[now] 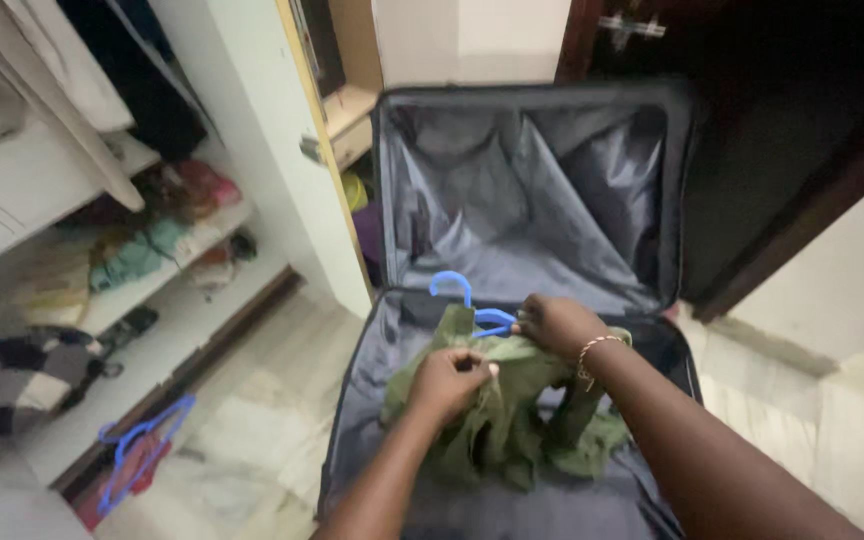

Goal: The person takes a white sleeveless top and a green button-up shirt from an open suitcase, places each on a blue hanger, and hangs them on a closet rod. The person handles the garments one at a time and adjusts them before placing them in the closet.

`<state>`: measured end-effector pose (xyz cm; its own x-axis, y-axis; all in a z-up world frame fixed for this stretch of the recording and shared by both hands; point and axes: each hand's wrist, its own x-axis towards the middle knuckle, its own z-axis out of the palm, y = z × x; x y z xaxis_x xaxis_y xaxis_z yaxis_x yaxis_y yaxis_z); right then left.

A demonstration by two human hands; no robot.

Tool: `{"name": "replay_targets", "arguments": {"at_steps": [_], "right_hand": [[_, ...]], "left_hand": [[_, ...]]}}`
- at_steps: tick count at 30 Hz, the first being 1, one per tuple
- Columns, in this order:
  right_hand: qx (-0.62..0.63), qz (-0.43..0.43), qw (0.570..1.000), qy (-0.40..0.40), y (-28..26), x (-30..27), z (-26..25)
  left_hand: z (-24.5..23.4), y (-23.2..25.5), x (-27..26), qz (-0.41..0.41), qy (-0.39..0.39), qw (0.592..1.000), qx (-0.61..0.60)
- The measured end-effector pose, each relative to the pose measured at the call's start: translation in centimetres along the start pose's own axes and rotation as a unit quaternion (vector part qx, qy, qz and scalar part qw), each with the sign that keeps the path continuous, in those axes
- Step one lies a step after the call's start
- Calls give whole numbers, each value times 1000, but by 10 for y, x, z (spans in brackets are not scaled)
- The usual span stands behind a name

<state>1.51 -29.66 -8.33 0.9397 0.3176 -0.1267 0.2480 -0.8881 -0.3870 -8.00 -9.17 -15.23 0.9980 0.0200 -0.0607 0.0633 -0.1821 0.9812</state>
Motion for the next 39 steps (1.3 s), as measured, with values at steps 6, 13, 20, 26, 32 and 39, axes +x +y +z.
{"name": "replay_targets", "arguments": {"at_steps": [6,13,20,26,32,39], "right_hand": [[-74,31,995,67,3,-18,41],[463,152,873,6,31,-32,104],[484,114,867,-3,27,-45,136],[383,150,911,32,3,-63,114],[449,208,869,-1,-15,-75,107],[520,213,826,-47,9,-70,142]], "left_hand": [[22,-16,-16,-158,-21,966,-206],[32,-31,-14,-189,9,972,-137],[38,-56,0,-186,-10,956,-226],[48,-59,0,-159,11,972,-172],[52,-59,-15,-139,74,949,-272],[56,-76,-26,-209,98,935,-269]]}}
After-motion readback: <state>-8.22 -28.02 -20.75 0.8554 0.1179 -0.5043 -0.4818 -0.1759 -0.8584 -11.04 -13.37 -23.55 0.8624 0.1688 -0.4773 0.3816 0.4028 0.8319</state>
